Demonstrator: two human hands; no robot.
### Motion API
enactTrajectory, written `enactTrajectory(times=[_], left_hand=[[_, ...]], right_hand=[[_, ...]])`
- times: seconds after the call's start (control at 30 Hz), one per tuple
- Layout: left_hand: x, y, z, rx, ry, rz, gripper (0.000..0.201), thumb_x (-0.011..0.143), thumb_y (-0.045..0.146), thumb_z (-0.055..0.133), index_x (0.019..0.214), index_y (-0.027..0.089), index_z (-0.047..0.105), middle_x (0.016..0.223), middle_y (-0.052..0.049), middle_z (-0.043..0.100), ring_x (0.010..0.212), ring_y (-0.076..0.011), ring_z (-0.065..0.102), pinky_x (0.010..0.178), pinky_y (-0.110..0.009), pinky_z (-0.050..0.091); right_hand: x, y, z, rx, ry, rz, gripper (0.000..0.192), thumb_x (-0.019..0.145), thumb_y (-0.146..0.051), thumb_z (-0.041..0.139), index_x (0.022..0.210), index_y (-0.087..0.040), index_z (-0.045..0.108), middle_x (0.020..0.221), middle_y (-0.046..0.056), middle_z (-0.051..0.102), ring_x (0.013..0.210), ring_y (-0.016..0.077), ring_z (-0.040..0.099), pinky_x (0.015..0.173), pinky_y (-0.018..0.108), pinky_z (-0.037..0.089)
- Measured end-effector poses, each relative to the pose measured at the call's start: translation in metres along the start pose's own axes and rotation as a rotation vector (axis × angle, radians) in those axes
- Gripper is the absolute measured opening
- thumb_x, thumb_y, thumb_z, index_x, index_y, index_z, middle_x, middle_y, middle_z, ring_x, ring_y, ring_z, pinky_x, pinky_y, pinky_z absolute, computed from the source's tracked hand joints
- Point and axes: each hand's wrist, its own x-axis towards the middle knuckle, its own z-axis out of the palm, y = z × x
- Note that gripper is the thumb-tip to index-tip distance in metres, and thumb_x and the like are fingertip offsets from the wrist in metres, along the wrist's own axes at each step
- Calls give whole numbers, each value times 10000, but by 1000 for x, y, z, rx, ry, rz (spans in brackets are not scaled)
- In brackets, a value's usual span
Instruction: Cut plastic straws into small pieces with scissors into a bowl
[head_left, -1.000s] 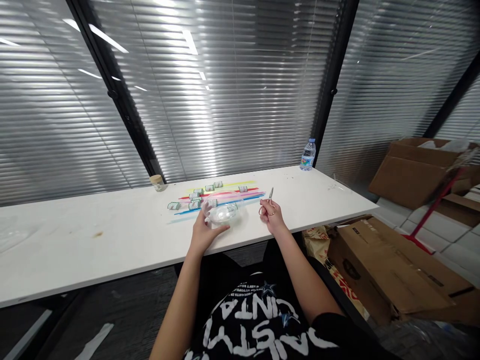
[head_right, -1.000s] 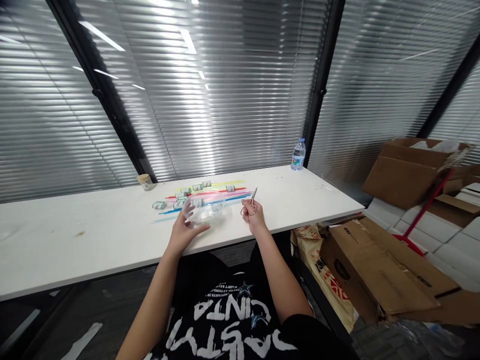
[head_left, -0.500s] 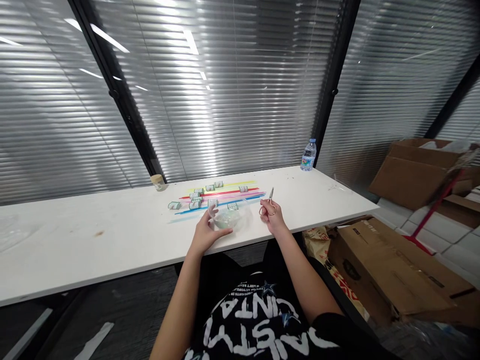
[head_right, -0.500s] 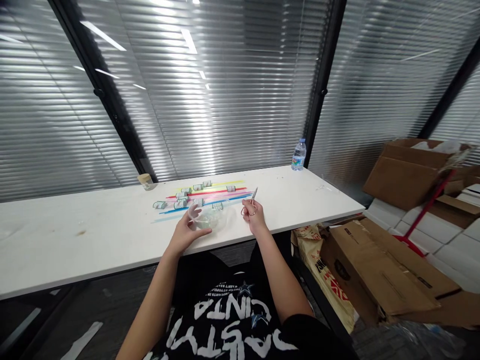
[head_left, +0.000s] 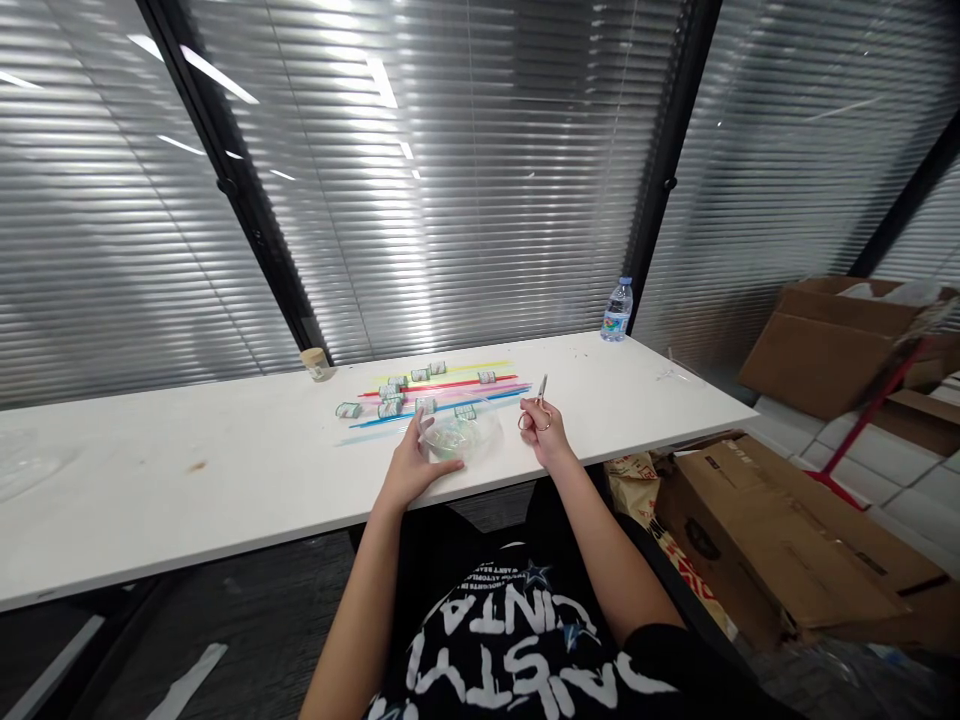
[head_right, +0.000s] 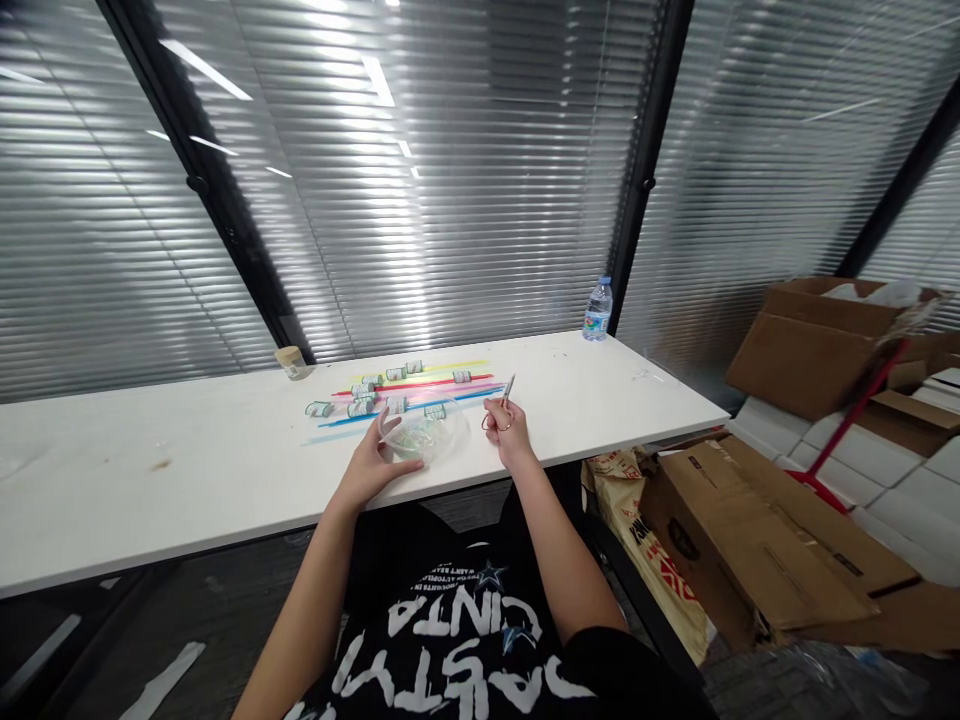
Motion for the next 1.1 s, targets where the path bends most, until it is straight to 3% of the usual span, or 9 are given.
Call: enactTrajectory(times=[0.23,0.33,0.47,0.6,0.7,0.87,1.1], left_hand=[[2,-5,-1,-26,-3,-48,1293,485,391,900,1528,246,150,1504,-179,376,1375,-352,369,1131,-483,283],[3,-8,0,-116,60,-70,1194,560,361,868,1518,259,163,1493,-170,384,1363,-326,386,1114,-469,313],[9,-17,2,-274,240,-102,941,658,265,783,1460,268,290,1427,-149,435,1324,-281,430,1070,-447,377],[13,-25,3,-347,305,-126,854,651,156,723,1414,268,357,1377,-132,469,1255,-253,496,1044,-436,418],[12,-24,3,-280,265,-114,935,633,168,753,1450,273,310,1423,-138,435,1303,-273,455,1067,-443,399],[5,-13,2,-83,158,-121,1137,650,358,810,1530,271,96,1524,-172,336,1384,-313,364,1099,-458,354],[3,-2,4,204,116,-70,1141,733,473,723,1538,179,-30,1495,-230,376,1362,-352,394,1079,-495,342]], right_hand=[[0,-1,0,0,6,7,351,598,-362,810,709,-182,530,482,-69,475,381,44,326,343,188,142],[0,-1,0,3,3,10,354,598,-362,810,706,-183,524,479,-69,473,387,47,334,345,188,145],[0,0,-2,5,0,0,351,610,-376,805,713,-184,530,483,-66,476,402,53,343,347,187,156],[1,1,-3,4,-13,-9,340,623,-376,798,703,-185,528,486,-66,473,407,55,340,347,189,156],[1,1,-3,2,-14,-6,334,631,-371,794,703,-186,525,491,-66,474,408,57,344,351,191,158],[1,2,-3,-10,-23,-5,333,641,-375,787,719,-185,525,495,-67,471,414,58,351,359,191,162],[9,7,0,-122,-15,10,366,635,-421,774,736,-190,510,507,-70,481,382,47,312,360,198,172]])
